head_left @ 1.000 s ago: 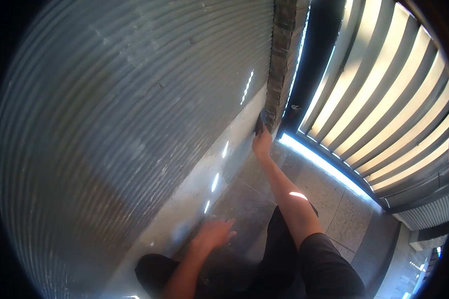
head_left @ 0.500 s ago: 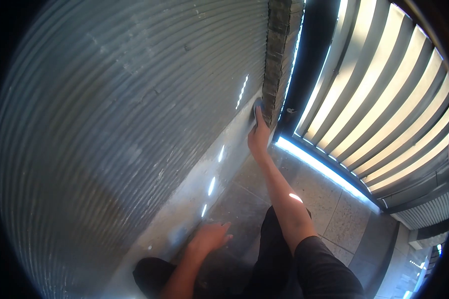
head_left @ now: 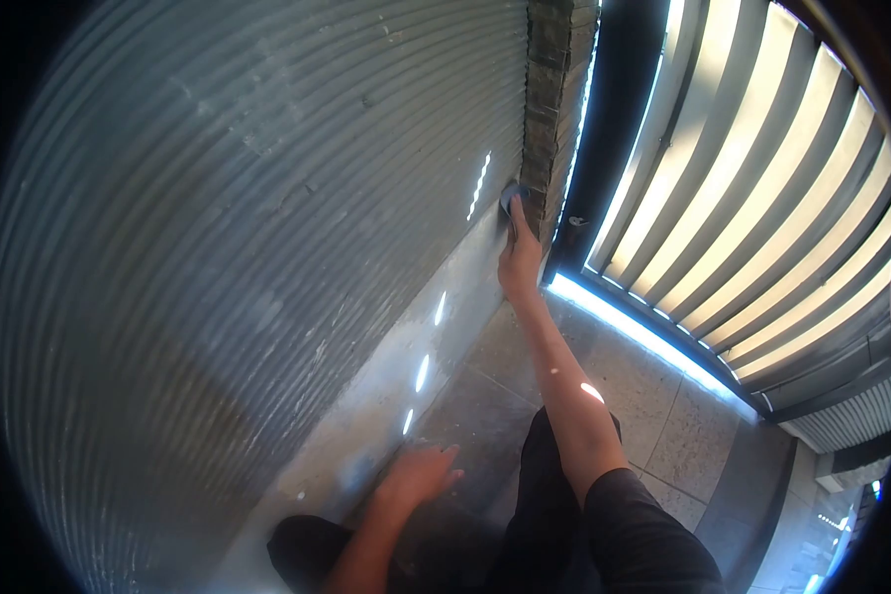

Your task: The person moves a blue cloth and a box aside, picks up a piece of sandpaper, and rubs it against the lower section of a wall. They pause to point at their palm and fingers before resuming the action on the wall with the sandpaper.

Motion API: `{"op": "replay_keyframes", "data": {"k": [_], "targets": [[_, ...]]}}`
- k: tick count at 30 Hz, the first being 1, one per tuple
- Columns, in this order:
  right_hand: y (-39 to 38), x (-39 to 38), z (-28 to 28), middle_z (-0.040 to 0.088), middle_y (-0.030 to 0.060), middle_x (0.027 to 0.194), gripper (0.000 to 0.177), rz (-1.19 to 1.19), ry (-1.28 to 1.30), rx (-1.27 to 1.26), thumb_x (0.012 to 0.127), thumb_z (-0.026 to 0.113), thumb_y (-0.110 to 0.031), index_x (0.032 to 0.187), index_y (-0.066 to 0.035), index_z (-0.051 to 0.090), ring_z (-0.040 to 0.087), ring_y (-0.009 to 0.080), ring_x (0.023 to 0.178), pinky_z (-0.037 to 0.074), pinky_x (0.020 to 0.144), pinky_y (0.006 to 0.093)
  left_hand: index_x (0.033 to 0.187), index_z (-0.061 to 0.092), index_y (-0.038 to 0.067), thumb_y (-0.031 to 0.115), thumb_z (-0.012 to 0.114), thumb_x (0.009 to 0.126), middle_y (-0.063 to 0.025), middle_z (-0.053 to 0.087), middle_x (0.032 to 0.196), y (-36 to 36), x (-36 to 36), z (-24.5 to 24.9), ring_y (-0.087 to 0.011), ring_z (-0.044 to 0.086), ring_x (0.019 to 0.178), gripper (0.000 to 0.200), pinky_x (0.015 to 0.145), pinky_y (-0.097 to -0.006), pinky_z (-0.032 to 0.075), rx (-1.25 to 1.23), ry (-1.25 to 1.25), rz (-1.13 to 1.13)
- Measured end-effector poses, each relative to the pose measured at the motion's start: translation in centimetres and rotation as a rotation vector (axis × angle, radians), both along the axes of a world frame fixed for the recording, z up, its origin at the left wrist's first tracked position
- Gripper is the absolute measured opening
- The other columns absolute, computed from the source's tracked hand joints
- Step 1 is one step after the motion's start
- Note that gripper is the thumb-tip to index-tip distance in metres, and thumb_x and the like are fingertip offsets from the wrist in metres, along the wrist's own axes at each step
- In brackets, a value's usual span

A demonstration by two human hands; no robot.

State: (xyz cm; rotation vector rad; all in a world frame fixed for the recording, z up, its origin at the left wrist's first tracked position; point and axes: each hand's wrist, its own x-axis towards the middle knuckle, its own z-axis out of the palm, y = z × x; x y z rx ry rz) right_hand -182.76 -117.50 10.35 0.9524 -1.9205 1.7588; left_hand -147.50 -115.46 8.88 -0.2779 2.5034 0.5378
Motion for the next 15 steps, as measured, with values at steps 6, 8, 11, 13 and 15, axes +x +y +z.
{"op": "replay_keyframes", "data": {"k": [6, 8, 11, 13, 15], "targets": [[-0.5, 1.3, 3.1, 0.055, 0.0176, 0.144, 0.062, -0.058, 0.046, -0.01, 0.089, 0.043, 0.018, 0.145, -0.008, 0.05, 0.055, 0.0344, 0.131, 0.042, 0.109, 0.039, 0.138, 0.053, 0.007, 0.042, 0.054, 0.1, -0.0224, 0.065, 0.121, 0.0, -0.2, 0.6, -0.0412, 0.064, 0.109, 0.052, 0.092, -0.0507, 0.052, 0.012, 0.027, 0.042], [-0.4, 1.1, 3.0, 0.056, 0.0175, 0.143, 0.068, -0.039, 0.088, -0.048, 0.085, 0.042, 0.021, 0.146, -0.008, 0.049, 0.056, 0.0346, 0.129, 0.042, 0.108, 0.0396, 0.138, 0.052, 0.008, 0.042, 0.054, 0.1, -0.0225, 0.065, 0.121, 0.0, -0.3, 0.7, -0.0411, 0.064, 0.11, 0.052, 0.093, -0.0506, 0.052, 0.015, 0.014, 0.044], [-0.2, 0.0, -1.0, 0.056, 0.0177, 0.143, 0.072, -0.18, -0.053, 0.157, 0.084, 0.043, 0.022, 0.148, -0.01, 0.047, 0.058, 0.035, 0.127, 0.044, 0.107, 0.0392, 0.139, 0.052, 0.008, 0.042, 0.054, 0.1, -0.0225, 0.065, 0.121, -0.3, -0.1, -0.1, -0.0409, 0.064, 0.11, 0.052, 0.093, -0.0504, 0.052, 0.004, 0.025, 0.029], [-0.4, 0.0, -1.1, 0.056, 0.0184, 0.142, 0.072, -0.16, -0.078, 0.149, 0.083, 0.043, 0.022, 0.148, -0.01, 0.047, 0.059, 0.0352, 0.126, 0.044, 0.107, 0.0392, 0.139, 0.052, 0.008, 0.042, 0.054, 0.1, -0.0226, 0.065, 0.121, -0.5, 0.0, -0.4, -0.0406, 0.064, 0.11, 0.052, 0.093, -0.0502, 0.052, -0.003, 0.037, 0.011], [-0.2, 0.6, 1.1, 0.057, 0.0191, 0.142, 0.073, -0.14, -0.106, 0.148, 0.083, 0.042, 0.022, 0.148, -0.01, 0.047, 0.059, 0.0354, 0.125, 0.044, 0.107, 0.0391, 0.138, 0.052, 0.007, 0.042, 0.054, 0.1, -0.0223, 0.065, 0.121, -0.4, -0.1, 0.2, -0.0407, 0.064, 0.11, 0.051, 0.093, -0.0502, 0.052, 0.001, 0.002, 0.03]]}}
